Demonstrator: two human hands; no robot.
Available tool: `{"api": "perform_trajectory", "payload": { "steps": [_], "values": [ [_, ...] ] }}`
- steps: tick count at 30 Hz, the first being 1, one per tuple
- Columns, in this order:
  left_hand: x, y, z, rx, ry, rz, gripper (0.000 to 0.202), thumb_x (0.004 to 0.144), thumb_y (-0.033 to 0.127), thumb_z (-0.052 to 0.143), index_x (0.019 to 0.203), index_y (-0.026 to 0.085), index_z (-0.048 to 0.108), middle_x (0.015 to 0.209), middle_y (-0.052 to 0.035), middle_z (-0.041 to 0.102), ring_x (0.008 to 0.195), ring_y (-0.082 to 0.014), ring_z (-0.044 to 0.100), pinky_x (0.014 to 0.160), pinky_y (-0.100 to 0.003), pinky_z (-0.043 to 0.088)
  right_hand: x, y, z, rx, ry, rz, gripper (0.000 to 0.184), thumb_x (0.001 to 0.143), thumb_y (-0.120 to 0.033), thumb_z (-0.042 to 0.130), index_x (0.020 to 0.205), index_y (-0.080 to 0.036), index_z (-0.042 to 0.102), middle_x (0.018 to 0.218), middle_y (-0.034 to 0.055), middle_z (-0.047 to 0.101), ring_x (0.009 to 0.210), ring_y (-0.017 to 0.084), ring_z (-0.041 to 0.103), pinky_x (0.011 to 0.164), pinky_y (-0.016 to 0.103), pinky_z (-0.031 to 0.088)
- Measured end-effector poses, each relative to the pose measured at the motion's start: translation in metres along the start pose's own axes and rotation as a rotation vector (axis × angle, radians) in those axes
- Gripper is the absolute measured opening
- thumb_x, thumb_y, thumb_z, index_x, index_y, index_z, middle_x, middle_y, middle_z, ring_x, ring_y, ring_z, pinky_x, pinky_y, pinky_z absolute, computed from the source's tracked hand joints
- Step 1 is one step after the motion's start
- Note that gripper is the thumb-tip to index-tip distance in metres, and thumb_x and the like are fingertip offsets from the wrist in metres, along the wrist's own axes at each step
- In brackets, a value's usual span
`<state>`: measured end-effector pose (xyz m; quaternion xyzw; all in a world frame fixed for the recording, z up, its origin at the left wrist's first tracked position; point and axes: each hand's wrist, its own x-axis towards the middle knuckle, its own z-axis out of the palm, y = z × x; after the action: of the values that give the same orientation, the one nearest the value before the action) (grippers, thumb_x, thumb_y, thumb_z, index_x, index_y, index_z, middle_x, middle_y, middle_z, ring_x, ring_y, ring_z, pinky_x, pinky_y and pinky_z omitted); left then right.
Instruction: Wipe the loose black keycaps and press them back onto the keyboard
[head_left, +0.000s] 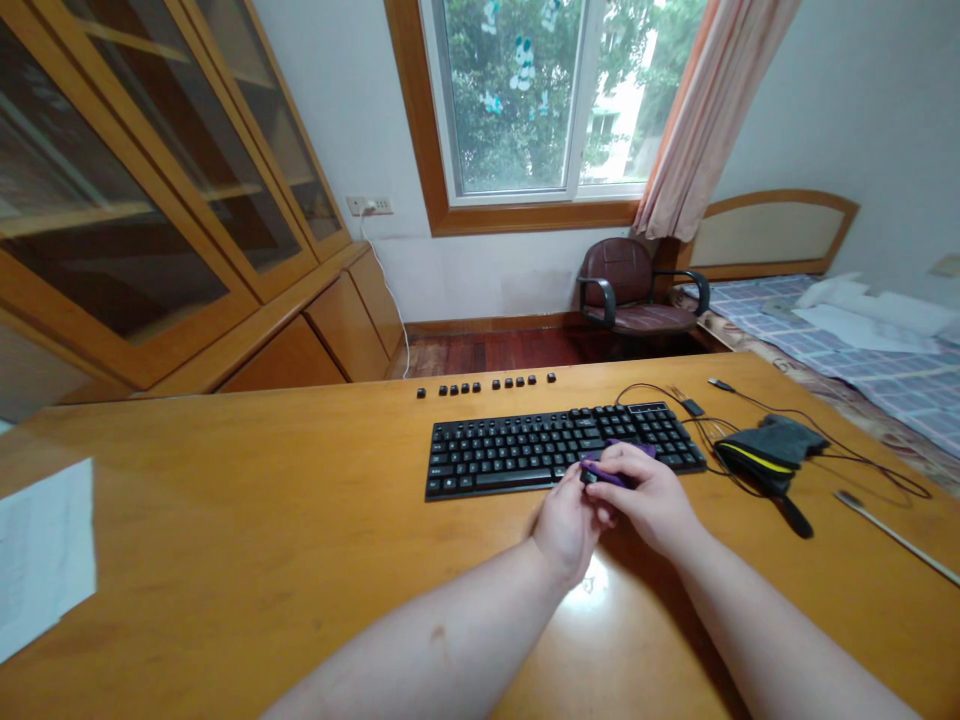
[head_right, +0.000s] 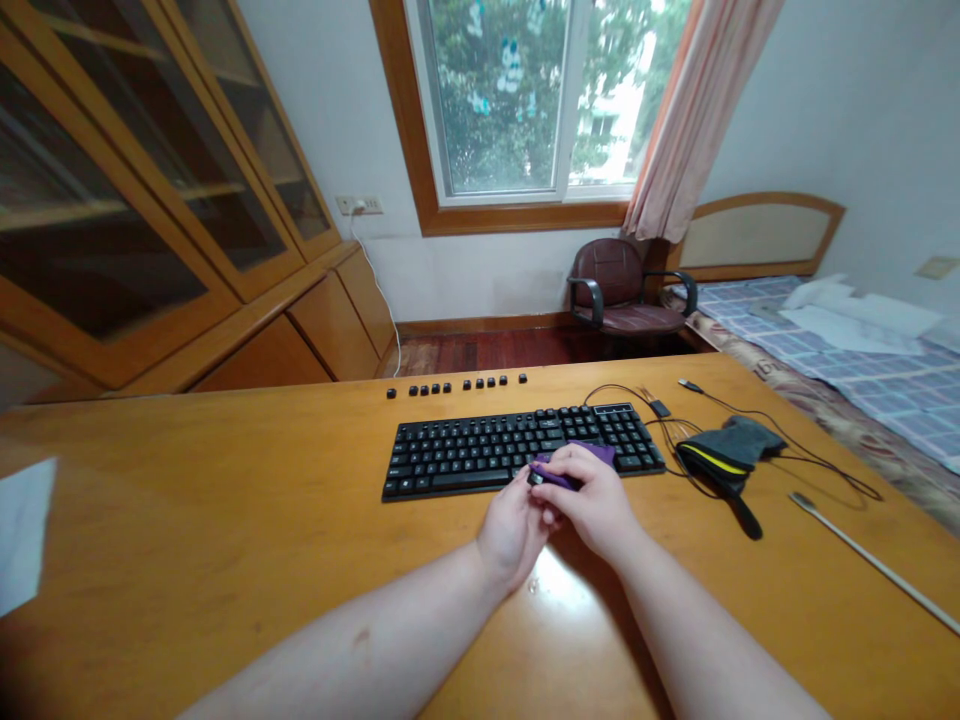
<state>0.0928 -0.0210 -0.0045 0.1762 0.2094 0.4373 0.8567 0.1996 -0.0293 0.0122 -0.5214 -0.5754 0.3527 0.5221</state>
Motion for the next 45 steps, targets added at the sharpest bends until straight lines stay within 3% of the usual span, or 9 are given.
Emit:
{"api": "perform_trajectory", "payload": {
  "steps": [4, 8, 13, 17, 22, 28, 35, 41, 45],
  "values": [
    [-0.001, 0.002, 0.002, -0.024, -0.033, -0.026, 0.020, 0.076, 0.035, 0.055, 0.078, 0.016, 0.049, 0.059, 0.0035, 0.041, 0.049, -0.0070, 0.035, 0.050, -0.021, 0.030, 0.000, 0.001, 0.000, -0.001, 0.054, -0.017, 0.019, 0.059, -0.039, 0.074, 0.063, -0.022, 0.067, 0.072, 0.0029, 0.056, 0.061, 0.017, 0.057, 0.043, 0.029, 0.049],
    [-0.001, 0.001, 0.002, -0.045, -0.029, -0.027, 0.022, 0.079, 0.038, 0.053, 0.082, 0.016, 0.050, 0.062, 0.0027, 0.043, 0.050, -0.0068, 0.034, 0.052, -0.021, 0.031, 0.001, -0.003, -0.002, -0.032, -0.017, -0.013, 0.018, 0.064, -0.037, 0.071, 0.076, -0.023, 0.070, 0.079, 0.0035, 0.057, 0.066, 0.018, 0.059, 0.049, 0.030, 0.051],
    [-0.002, 0.002, 0.003, -0.047, -0.021, -0.047, 0.023, 0.079, 0.039, 0.053, 0.084, 0.017, 0.049, 0.060, 0.0033, 0.041, 0.050, -0.0068, 0.033, 0.053, -0.021, 0.032, -0.001, -0.005, 0.000, 0.017, -0.041, 0.053, 0.019, 0.067, -0.038, 0.069, 0.079, -0.023, 0.070, 0.080, 0.0028, 0.056, 0.056, 0.014, 0.057, 0.044, 0.028, 0.049],
    [-0.002, 0.003, 0.004, -0.034, 0.015, -0.005, 0.022, 0.077, 0.038, 0.056, 0.084, 0.018, 0.047, 0.063, 0.0033, 0.043, 0.050, -0.0065, 0.035, 0.052, -0.020, 0.030, -0.002, -0.002, 0.006, 0.109, -0.025, 0.115, 0.019, 0.070, -0.037, 0.068, 0.082, -0.022, 0.069, 0.080, 0.0014, 0.051, 0.045, 0.009, 0.051, 0.037, 0.025, 0.043],
    [-0.002, 0.001, 0.002, -0.032, -0.005, 0.058, 0.018, 0.080, 0.035, 0.054, 0.084, 0.020, 0.044, 0.067, 0.0032, 0.045, 0.053, -0.0065, 0.038, 0.054, -0.020, 0.031, -0.002, -0.001, 0.010, 0.142, 0.005, 0.108, 0.018, 0.075, -0.036, 0.063, 0.073, -0.019, 0.067, 0.074, 0.0005, 0.049, 0.044, 0.008, 0.048, 0.037, 0.024, 0.040],
    [-0.002, -0.002, 0.001, -0.002, 0.002, 0.070, 0.016, 0.081, 0.027, 0.053, 0.093, 0.021, 0.045, 0.082, 0.0000, 0.052, 0.062, -0.0075, 0.046, 0.056, -0.019, 0.032, 0.000, -0.006, 0.008, -0.066, 0.024, -0.039, 0.016, 0.070, -0.031, 0.068, 0.084, -0.022, 0.070, 0.078, 0.0032, 0.058, 0.078, 0.018, 0.056, 0.069, 0.030, 0.047],
    [-0.002, -0.002, 0.000, 0.015, 0.002, 0.062, 0.011, 0.080, 0.022, 0.052, 0.084, 0.020, 0.041, 0.071, 0.0028, 0.048, 0.055, -0.0062, 0.041, 0.055, -0.019, 0.032, -0.005, -0.002, 0.015, -0.017, 0.202, 0.037, 0.016, 0.065, -0.032, 0.072, 0.058, -0.019, 0.064, 0.068, 0.0005, 0.049, 0.060, 0.013, 0.050, 0.048, 0.024, 0.042],
    [-0.001, 0.000, -0.002, 0.020, 0.006, 0.098, 0.017, 0.084, 0.036, 0.048, 0.081, 0.020, 0.042, 0.067, 0.0037, 0.043, 0.053, -0.0062, 0.040, 0.054, -0.020, 0.031, -0.005, -0.001, 0.010, 0.129, 0.095, 0.059, 0.032, 0.080, -0.041, 0.053, 0.063, -0.017, 0.065, 0.071, 0.0049, 0.056, 0.058, 0.014, 0.053, 0.046, 0.025, 0.043],
    [0.002, 0.000, -0.004, 0.031, 0.063, 0.156, 0.018, 0.082, 0.037, 0.051, 0.084, 0.021, 0.043, 0.065, 0.0040, 0.044, 0.052, -0.0067, 0.040, 0.053, -0.020, 0.031, -0.004, 0.004, 0.013, 0.256, 0.069, 0.197, 0.024, 0.072, -0.039, 0.065, 0.083, -0.017, 0.067, 0.070, 0.0042, 0.062, 0.055, 0.014, 0.055, 0.049, 0.026, 0.045]
  ]
}}
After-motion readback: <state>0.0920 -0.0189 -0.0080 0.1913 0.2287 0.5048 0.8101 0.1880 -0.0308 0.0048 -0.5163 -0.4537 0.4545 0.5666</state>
